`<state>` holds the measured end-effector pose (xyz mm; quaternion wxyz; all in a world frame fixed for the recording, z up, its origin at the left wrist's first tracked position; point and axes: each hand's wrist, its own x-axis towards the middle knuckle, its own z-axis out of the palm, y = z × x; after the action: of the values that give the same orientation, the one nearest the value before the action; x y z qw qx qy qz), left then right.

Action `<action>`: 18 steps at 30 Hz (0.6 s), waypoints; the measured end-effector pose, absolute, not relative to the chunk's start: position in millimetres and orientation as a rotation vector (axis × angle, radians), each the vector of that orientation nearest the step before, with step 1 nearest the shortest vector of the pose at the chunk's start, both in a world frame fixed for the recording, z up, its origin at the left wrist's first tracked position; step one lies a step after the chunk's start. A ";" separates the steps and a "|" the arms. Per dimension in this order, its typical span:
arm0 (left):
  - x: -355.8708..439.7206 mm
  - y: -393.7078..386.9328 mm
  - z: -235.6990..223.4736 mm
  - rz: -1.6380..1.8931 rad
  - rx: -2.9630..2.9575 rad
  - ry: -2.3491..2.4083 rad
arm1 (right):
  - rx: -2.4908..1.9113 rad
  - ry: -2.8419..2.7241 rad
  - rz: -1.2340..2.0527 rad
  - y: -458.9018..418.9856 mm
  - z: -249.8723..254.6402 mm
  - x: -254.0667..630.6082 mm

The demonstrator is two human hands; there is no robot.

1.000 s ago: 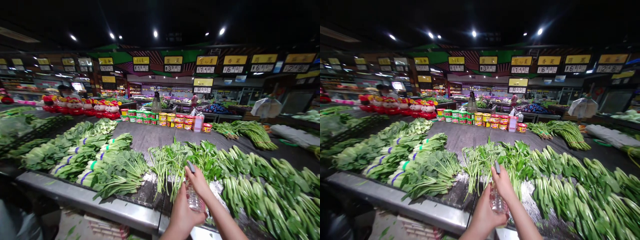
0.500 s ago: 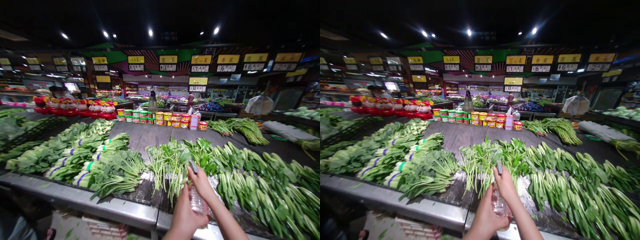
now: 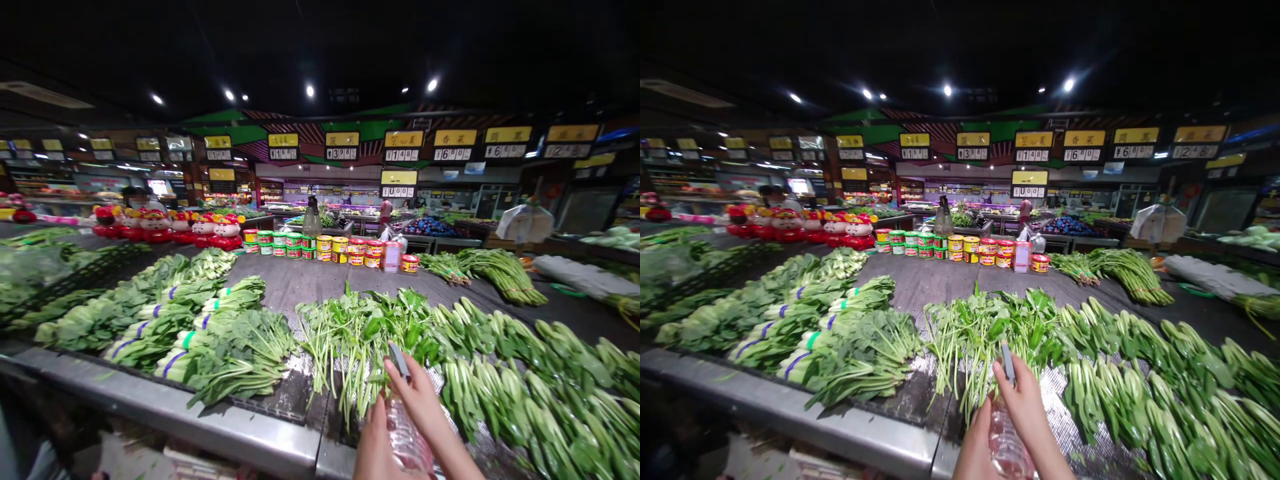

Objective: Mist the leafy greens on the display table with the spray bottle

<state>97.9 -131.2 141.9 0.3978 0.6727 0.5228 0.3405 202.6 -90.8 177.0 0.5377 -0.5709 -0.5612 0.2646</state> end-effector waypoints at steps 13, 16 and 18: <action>77.7 -129.8 101.6 0.767 1.589 1.370 | -1.324 -1.357 0.759 -99.6 153.8 186.9; 77.2 -132.7 95.6 0.758 1.541 1.430 | -1.312 -1.366 0.784 -103.3 148.3 185.1; 77.3 -134.2 91.7 0.777 1.518 1.432 | -1.337 -1.388 0.754 -104.3 144.9 184.1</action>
<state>77.3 -134.2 91.7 0.4414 0.6116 0.5771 0.3132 184.1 -104.3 144.9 0.5107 -0.5555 -0.5767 0.3131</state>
